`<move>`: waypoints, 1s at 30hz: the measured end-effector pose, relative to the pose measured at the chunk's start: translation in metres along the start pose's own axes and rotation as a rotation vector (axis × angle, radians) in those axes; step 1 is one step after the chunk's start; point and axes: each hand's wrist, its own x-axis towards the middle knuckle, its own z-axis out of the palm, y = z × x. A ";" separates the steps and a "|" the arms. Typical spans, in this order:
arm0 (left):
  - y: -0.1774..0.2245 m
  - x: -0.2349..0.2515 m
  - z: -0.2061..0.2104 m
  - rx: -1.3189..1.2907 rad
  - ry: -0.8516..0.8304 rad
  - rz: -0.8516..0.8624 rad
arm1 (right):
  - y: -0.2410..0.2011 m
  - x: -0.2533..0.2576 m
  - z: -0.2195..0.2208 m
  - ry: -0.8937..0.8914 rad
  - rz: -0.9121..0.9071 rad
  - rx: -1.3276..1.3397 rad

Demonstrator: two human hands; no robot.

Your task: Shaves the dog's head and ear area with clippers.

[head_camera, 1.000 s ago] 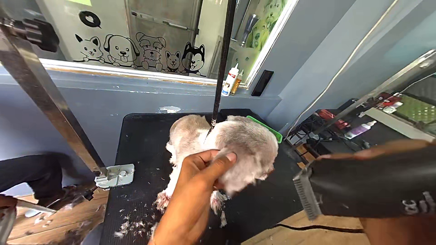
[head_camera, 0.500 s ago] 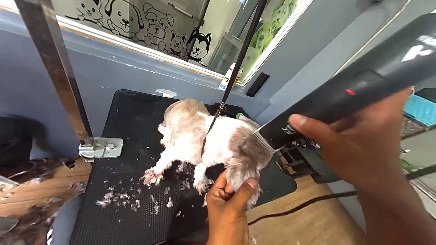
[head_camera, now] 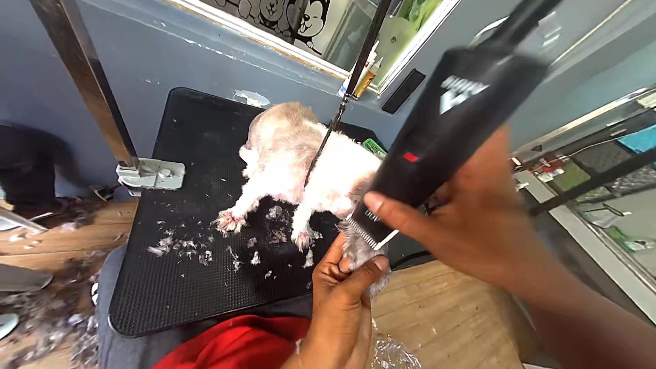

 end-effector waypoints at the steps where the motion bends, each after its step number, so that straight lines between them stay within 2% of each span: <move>1: -0.001 -0.001 -0.002 -0.001 0.000 -0.004 | 0.000 0.004 -0.005 0.055 -0.034 -0.043; 3: -0.001 -0.002 -0.003 -0.003 0.004 -0.018 | 0.000 0.012 -0.011 0.126 -0.079 -0.119; 5: -0.001 -0.002 -0.003 -0.007 0.011 -0.036 | -0.001 0.013 -0.008 0.109 -0.070 -0.187; 9: -0.003 0.001 -0.004 -0.012 0.066 -0.063 | 0.002 0.003 0.019 -0.036 -0.048 -0.251; 13: -0.006 0.006 -0.006 0.001 0.048 -0.065 | 0.012 0.003 0.031 -0.139 0.058 -0.095; 16: -0.004 0.010 -0.006 0.008 0.023 -0.080 | 0.016 0.008 0.019 -0.021 0.042 -0.024; 20: -0.005 0.014 -0.007 -0.005 0.029 -0.099 | 0.015 0.013 0.006 0.091 -0.035 -0.196; 25: -0.008 0.017 -0.009 0.014 -0.001 -0.102 | 0.016 0.008 0.021 0.002 -0.061 -0.339; 30: -0.012 0.015 -0.014 0.031 0.000 -0.098 | 0.022 0.005 0.032 -0.060 -0.007 -0.259</move>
